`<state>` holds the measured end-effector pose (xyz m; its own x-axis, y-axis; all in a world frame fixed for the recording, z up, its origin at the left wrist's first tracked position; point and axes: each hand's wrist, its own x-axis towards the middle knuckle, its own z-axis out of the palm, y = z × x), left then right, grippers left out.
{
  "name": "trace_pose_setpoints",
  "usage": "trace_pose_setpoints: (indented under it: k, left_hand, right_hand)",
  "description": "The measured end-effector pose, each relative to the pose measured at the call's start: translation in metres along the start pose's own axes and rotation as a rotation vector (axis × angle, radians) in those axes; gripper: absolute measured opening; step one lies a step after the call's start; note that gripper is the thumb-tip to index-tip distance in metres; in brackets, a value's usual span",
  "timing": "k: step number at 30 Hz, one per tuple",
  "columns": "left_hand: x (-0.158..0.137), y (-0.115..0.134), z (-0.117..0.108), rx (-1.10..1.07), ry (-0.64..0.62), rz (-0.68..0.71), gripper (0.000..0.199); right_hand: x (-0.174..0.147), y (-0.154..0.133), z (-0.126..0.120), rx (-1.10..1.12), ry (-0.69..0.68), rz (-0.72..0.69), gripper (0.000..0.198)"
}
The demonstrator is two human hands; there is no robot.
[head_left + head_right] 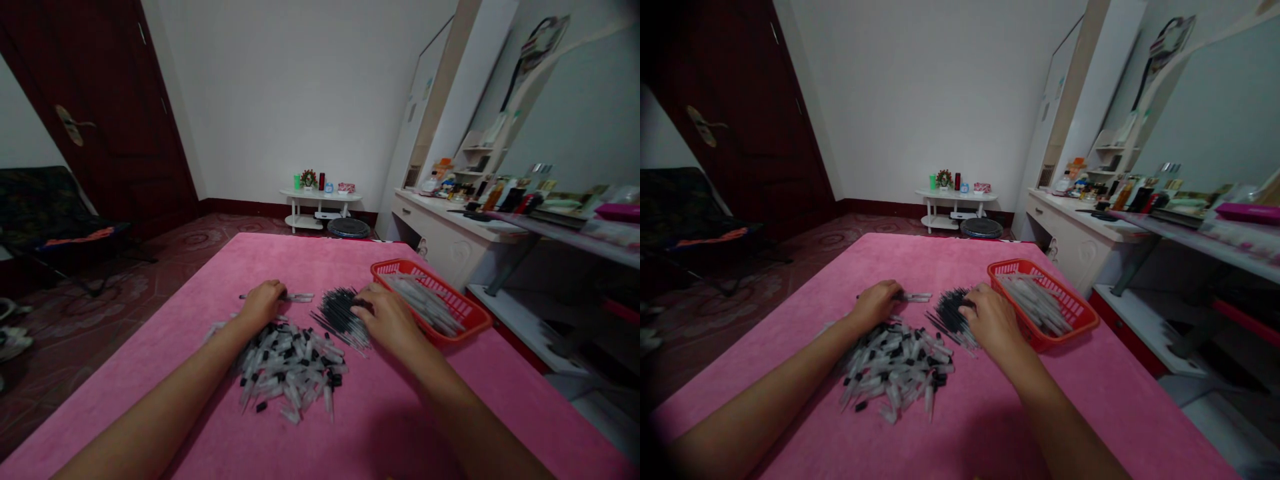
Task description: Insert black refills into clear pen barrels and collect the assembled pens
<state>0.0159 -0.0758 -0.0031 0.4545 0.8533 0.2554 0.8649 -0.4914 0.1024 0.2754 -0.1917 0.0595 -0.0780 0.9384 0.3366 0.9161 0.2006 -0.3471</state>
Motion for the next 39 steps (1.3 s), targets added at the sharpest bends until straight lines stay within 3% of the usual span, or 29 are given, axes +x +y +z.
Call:
trace_pose_setpoints:
  k: [11,16,23,31,35,39]
  left_hand:
    - [-0.005,0.0,-0.001,0.068,-0.031,0.028,0.018]
    - [-0.012,0.013,-0.015,0.078,0.012,0.069,0.024]
    - [-0.027,0.047,-0.042,0.034,0.045,0.23,0.039]
    - [-0.03,0.056,-0.043,0.036,0.068,0.328,0.036]
    - [-0.033,0.061,-0.04,-0.002,0.12,0.41,0.03]
    - [-0.035,0.059,-0.036,-0.04,0.217,0.554,0.024]
  right_hand:
    - [-0.011,-0.023,0.02,0.103,-0.117,-0.062,0.013]
    - [-0.01,-0.024,0.032,0.174,-0.089,-0.071,0.012]
    - [-0.013,-0.026,0.044,0.229,0.003,0.024,0.022]
    - [-0.013,-0.021,0.048,0.325,0.028,0.151,0.028]
    - [-0.011,-0.019,0.052,0.491,-0.058,0.146,0.015]
    - [-0.012,-0.022,0.055,0.924,-0.295,0.321,0.021]
